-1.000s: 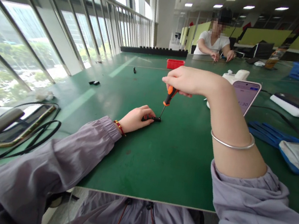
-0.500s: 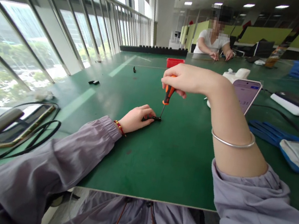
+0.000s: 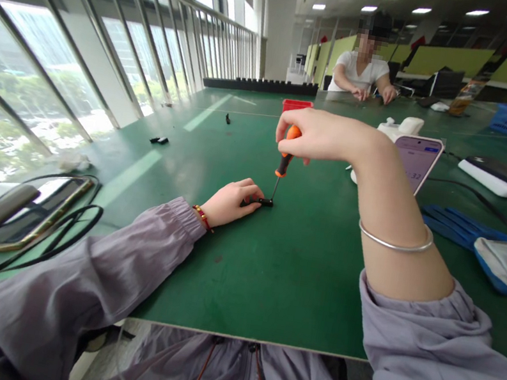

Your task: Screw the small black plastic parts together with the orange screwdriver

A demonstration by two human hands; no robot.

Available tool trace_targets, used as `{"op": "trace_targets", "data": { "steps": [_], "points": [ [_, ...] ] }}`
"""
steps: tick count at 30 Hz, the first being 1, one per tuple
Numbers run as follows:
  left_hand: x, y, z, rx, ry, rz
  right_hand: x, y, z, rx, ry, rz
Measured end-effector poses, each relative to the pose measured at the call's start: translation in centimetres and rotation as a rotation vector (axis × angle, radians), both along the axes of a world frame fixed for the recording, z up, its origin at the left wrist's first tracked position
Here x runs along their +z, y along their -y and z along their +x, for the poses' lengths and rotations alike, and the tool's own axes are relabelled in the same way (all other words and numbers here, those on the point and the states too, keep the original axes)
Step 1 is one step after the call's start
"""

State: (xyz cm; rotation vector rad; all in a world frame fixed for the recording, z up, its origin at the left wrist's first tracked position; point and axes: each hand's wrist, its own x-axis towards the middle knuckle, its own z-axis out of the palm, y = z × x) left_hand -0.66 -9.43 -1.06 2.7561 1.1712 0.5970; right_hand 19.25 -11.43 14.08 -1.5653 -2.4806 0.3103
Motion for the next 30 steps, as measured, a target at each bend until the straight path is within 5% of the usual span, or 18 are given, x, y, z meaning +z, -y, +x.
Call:
{"op": "trace_targets", "data": {
  "steps": [30],
  "points": [
    [0.05, -0.02, 0.0, -0.006, -0.018, 0.023, 0.27, 0.51, -0.29, -0.056, 0.015, -0.017]
  ]
}}
